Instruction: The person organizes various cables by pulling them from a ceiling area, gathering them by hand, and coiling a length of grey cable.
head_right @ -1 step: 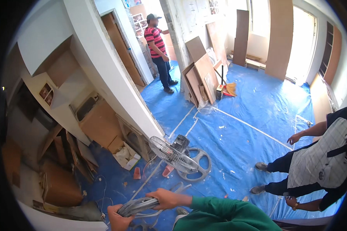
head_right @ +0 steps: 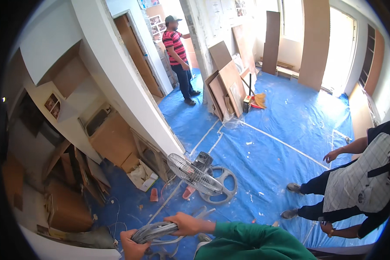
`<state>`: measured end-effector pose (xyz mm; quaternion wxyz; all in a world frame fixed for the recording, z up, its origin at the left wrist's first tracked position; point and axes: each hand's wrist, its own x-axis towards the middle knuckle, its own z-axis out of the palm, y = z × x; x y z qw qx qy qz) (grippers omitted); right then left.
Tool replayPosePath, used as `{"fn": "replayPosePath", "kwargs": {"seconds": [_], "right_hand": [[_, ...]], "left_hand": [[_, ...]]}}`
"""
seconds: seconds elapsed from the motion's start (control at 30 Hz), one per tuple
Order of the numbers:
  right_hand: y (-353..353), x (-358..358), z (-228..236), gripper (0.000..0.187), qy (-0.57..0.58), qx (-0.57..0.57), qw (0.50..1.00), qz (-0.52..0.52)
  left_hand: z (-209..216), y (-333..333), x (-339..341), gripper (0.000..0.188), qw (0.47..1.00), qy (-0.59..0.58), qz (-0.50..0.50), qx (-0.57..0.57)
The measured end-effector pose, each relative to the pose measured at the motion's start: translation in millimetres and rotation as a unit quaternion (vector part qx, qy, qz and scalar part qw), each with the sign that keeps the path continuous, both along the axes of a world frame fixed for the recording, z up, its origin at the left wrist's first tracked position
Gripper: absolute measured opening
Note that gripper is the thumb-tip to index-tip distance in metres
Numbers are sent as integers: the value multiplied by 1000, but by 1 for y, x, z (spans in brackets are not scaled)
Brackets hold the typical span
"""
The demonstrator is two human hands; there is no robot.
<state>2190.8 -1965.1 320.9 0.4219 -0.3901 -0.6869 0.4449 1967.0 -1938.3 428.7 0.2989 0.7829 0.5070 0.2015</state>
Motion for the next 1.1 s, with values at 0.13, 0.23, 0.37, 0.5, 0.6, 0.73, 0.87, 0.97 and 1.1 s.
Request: {"fn": "replayPosePath", "kwargs": {"seconds": [0.13,0.23,0.37,0.5,0.6,0.73,0.87,0.97,1.1], "right_hand": [[-12,-7,18,51,112,-25,993,2],[-15,-1,19,62,150,-8,988,26],[-16,12,1,76,40,57,997,12],[-20,2,14,87,112,56,990,60],[-13,-12,21,93,156,68,983,63],[-9,-26,23,93,127,80,986,71],[-3,-36,14,84,95,189,977,11],[3,-44,7,75,102,101,988,57],[17,-37,22,63,153,95,983,-21]], "left_hand": [[-24,0,-5,39,991,-120,50,-29],[-5,-10,8,46,985,-153,74,-17],[-18,-14,-21,51,970,-219,100,43],[-29,-7,-44,63,949,-303,50,71],[-18,-16,-20,69,918,-385,66,62],[-10,-23,19,71,875,-481,41,41],[-22,-30,31,66,871,-488,15,48],[-6,-24,32,55,746,-639,78,-169],[7,8,53,43,783,-601,56,-150]]}}
